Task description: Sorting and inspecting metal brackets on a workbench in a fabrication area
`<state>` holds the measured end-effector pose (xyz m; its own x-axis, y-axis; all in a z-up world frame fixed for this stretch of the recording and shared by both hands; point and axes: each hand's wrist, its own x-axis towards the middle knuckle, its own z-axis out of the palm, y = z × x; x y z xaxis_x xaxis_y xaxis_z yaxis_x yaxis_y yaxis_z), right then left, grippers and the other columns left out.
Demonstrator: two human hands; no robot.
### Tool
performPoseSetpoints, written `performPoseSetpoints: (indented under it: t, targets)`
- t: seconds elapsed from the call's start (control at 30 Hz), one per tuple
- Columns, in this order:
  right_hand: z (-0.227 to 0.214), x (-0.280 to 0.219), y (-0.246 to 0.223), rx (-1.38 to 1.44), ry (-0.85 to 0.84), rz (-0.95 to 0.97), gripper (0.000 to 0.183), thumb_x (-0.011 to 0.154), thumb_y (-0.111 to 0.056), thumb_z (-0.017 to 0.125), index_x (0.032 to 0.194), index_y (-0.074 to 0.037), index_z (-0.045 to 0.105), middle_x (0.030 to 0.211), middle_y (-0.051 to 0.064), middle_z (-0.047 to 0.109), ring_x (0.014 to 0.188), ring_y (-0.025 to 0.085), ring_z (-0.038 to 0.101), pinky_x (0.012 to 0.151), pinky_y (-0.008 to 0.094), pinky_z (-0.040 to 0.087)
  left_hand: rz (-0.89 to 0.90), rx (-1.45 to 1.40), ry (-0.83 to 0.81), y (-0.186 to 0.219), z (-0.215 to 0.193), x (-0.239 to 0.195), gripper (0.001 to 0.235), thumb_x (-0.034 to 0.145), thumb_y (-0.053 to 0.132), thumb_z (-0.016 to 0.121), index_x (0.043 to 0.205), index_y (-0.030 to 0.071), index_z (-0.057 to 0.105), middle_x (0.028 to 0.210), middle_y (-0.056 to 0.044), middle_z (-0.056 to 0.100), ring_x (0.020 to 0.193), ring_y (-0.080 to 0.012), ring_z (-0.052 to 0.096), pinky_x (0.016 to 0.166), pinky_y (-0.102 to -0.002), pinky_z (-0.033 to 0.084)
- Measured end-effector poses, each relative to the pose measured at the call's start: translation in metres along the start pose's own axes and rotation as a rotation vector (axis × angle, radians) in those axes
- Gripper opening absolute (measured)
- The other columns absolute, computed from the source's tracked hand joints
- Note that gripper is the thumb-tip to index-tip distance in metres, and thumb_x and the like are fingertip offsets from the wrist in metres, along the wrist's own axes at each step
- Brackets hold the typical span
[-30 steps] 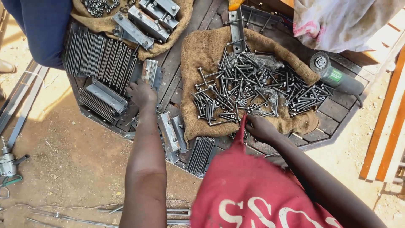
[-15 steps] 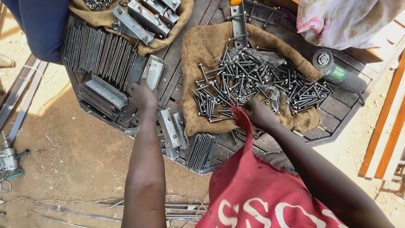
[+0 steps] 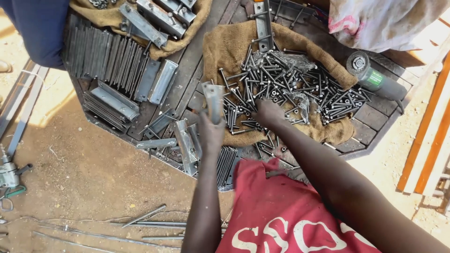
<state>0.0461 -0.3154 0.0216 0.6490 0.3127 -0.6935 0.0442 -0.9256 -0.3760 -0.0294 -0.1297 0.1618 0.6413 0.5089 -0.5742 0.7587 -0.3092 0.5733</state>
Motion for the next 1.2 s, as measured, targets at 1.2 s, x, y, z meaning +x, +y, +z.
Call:
performPoseSetpoints:
  t: [1.2]
  targets:
    - [-0.085, -0.171, 0.017, 1.088, 0.454, -0.467, 0.022, 0.091, -0.004, 0.08, 0.112, -0.005, 0.072, 0.088, 0.011, 0.072, 0.082, 0.015, 0.072, 0.068, 0.023, 0.06, 0.164, -0.844, -0.398, -0.016, 0.089, -0.069, 0.055, 0.085, 0.026, 0.089, 0.128, 0.008, 0.06, 0.117, -0.015, 0.069, 0.113, -0.0229, 0.059, 0.104, -0.046, 0.044]
